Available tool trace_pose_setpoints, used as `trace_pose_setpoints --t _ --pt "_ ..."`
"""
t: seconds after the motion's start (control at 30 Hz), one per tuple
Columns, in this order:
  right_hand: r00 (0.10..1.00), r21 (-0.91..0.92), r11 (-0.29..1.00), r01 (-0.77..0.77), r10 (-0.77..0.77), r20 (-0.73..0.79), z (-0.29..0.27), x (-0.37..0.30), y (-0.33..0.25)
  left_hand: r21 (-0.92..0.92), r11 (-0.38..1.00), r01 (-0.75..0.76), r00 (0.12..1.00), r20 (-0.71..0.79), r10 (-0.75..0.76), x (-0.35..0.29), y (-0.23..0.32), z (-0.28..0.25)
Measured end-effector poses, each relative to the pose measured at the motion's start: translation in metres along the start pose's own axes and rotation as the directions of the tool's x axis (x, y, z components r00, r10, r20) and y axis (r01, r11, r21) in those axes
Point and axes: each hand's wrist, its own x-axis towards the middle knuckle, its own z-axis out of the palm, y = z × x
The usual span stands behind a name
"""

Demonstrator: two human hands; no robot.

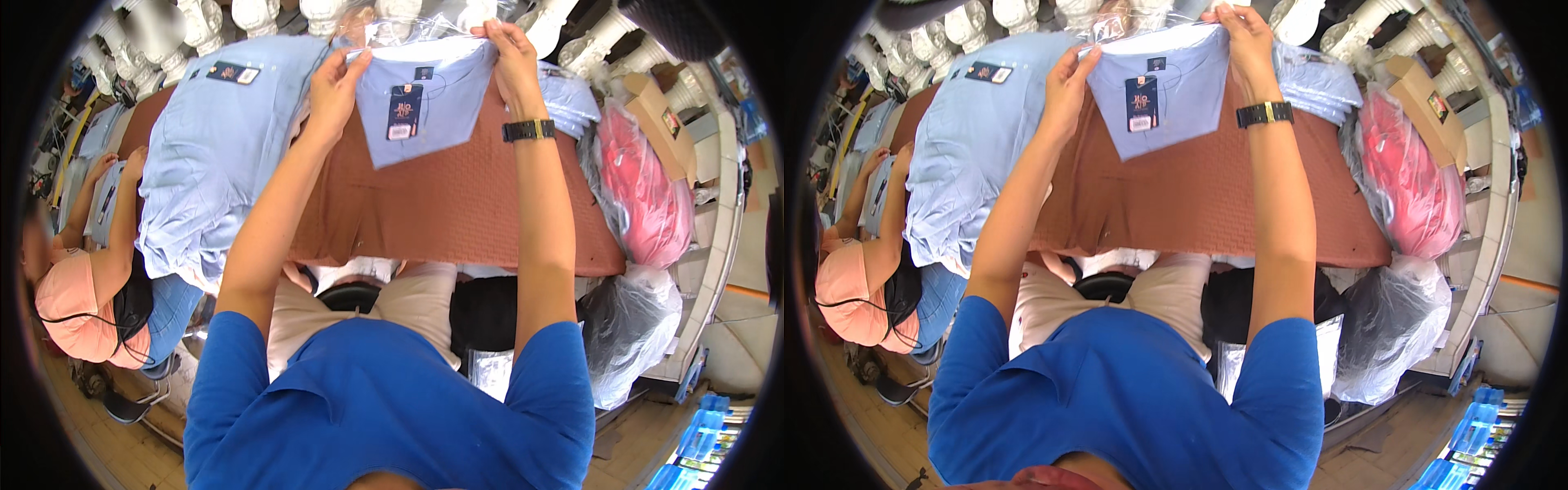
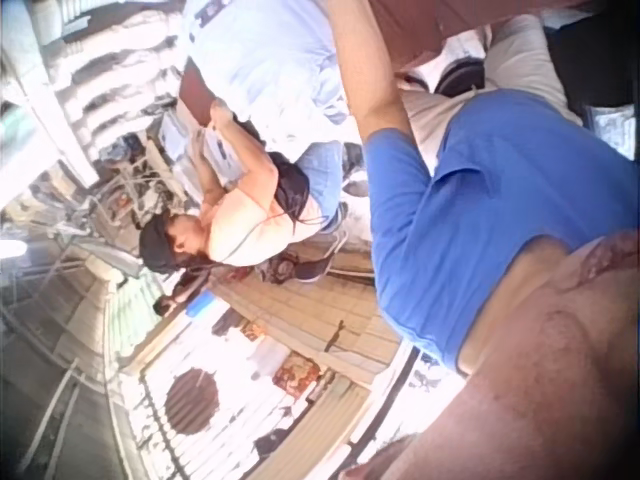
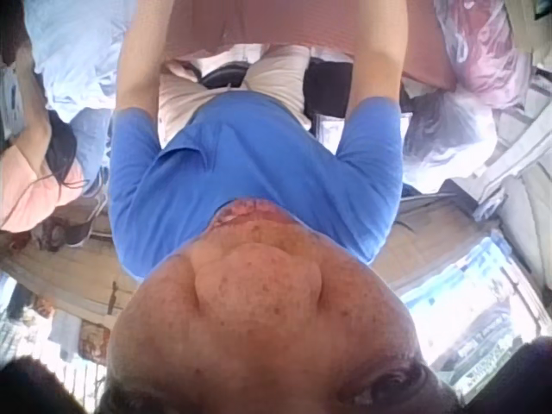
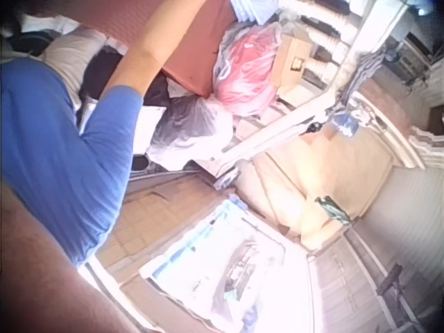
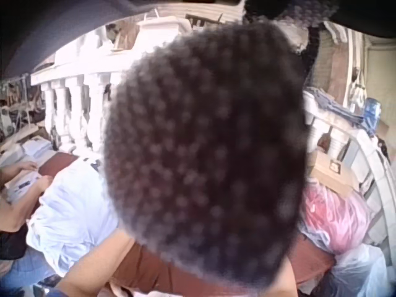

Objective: The person folds a blue shirt, places it inside a clear plastic bag, seals the bag with tape, and stacks the packaged shirt onto a pile of other shirts.

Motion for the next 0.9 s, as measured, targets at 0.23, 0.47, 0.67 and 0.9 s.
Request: trace_pose_setpoints --t 0.23,0.47,0.67,0.9 --pt "0.999 -0.166 0.986 -0.008 0.002 -0.037 -0.04 -0.075 -0.01 0.188 0.953 -0.236 0.939 0.298 0.174 -0.001 -0.011 -0.001" --pt "0.928 -0.602 0.775 -0.193 0.344 0.145 -0.071 -0.257 0.058 0.529 0.788 -0.315 0.837 0.546 -0.031 -0.113 -0.096 -0.077" --pt "0.833 -0.611 0.661 -0.436 0.553 0.004 -0.055 -0.3 0.006 0.544 0.765 -0.345 0.789 0.609 -0.078 -0.128 -0.075 -0.106" --pt "0.996 -0.871 0.491 0.022 0.065 0.061 -0.018 -0.252 0.042 0.651 0.624 -0.433 0.869 0.484 0.098 -0.093 -0.09 -0.022"
